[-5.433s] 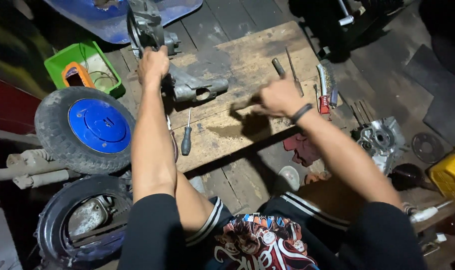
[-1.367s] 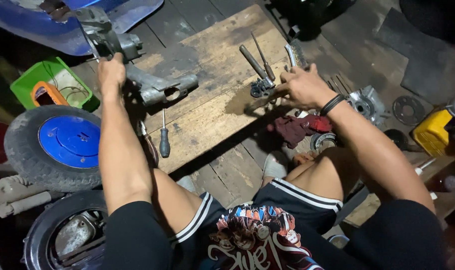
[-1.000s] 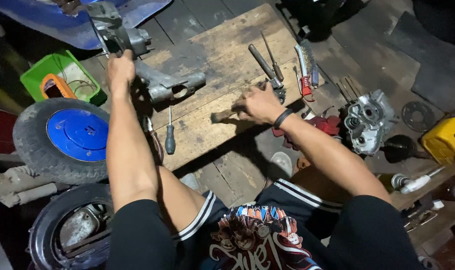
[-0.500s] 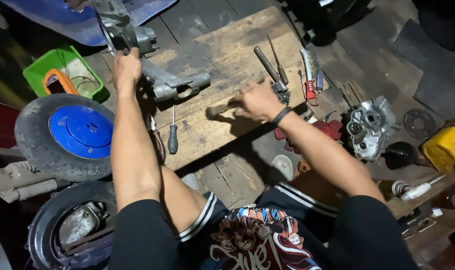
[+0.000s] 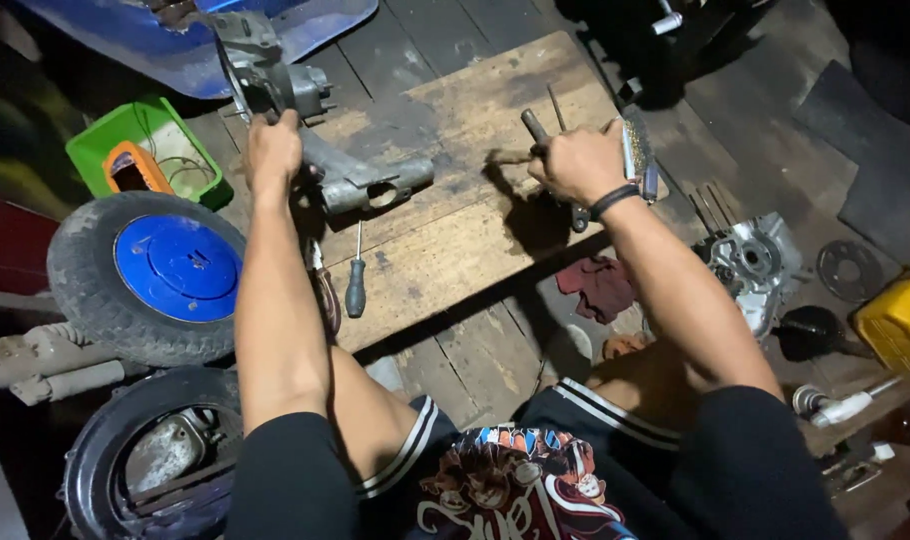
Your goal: Cleaning and scraping dirt from a motorcycle engine casing using a small tool on a workshop floor.
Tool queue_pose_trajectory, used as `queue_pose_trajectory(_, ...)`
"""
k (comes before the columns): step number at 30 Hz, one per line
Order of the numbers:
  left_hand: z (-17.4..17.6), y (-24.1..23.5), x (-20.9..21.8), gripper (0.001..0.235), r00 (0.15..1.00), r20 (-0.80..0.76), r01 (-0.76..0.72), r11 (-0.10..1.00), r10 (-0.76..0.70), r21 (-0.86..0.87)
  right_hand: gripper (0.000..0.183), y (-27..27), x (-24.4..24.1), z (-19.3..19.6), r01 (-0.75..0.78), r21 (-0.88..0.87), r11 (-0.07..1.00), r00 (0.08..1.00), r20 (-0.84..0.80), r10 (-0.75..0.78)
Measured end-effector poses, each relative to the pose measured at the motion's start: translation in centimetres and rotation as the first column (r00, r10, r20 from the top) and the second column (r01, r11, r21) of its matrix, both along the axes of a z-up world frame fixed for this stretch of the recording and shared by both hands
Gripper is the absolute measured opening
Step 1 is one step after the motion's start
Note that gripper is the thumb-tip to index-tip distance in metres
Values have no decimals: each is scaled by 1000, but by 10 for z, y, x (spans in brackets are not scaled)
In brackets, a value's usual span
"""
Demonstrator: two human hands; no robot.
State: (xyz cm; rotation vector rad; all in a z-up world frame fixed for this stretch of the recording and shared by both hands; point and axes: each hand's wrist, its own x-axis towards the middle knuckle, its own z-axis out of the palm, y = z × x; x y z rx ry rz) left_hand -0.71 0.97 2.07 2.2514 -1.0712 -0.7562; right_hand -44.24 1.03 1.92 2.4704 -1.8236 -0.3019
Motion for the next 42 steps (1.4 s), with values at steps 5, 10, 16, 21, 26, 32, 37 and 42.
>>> queue_pose_trajectory(5,5,2,-3,64,1000,6,16,1000,-16,2,40,28,11,-15,56,0,998,997,-51,-56)
queue_pose_trajectory(10,-15,-11,6,64,1000,26,11,1000,-11,10,40,55,13,29,-13,19,1000,984,-175,16)
queue_pose_trajectory(16,-5,3,-4,59,1000,18,-4,998,5,-58,40,47,21,30,0,-104,995,998,-58,-6)
queue_pose_trajectory(21,-14,-6,3,59,999,-33,-33,999,33,-4,32,76,42,6,-168,-81,982,984,-64,163)
queue_pose_trajectory(26,-8,7,-2,51,997,79,11,1000,-11,7,38,60,64,-10,-211,-66,975,978,-9,211)
queue_pose_trajectory(32,-20,2,4,60,999,-45,-21,995,25,95,20,67,121,-33,-482,-255,838,850,95,518)
queue_pose_trajectory(37,-21,-8,9,61,999,-46,-15,997,19,73,18,48,137,-56,-529,-498,687,743,119,658)
queue_pose_trajectory(42,8,8,0,61,997,-82,20,997,-14,73,32,41,80,-25,-224,23,974,973,-51,225)
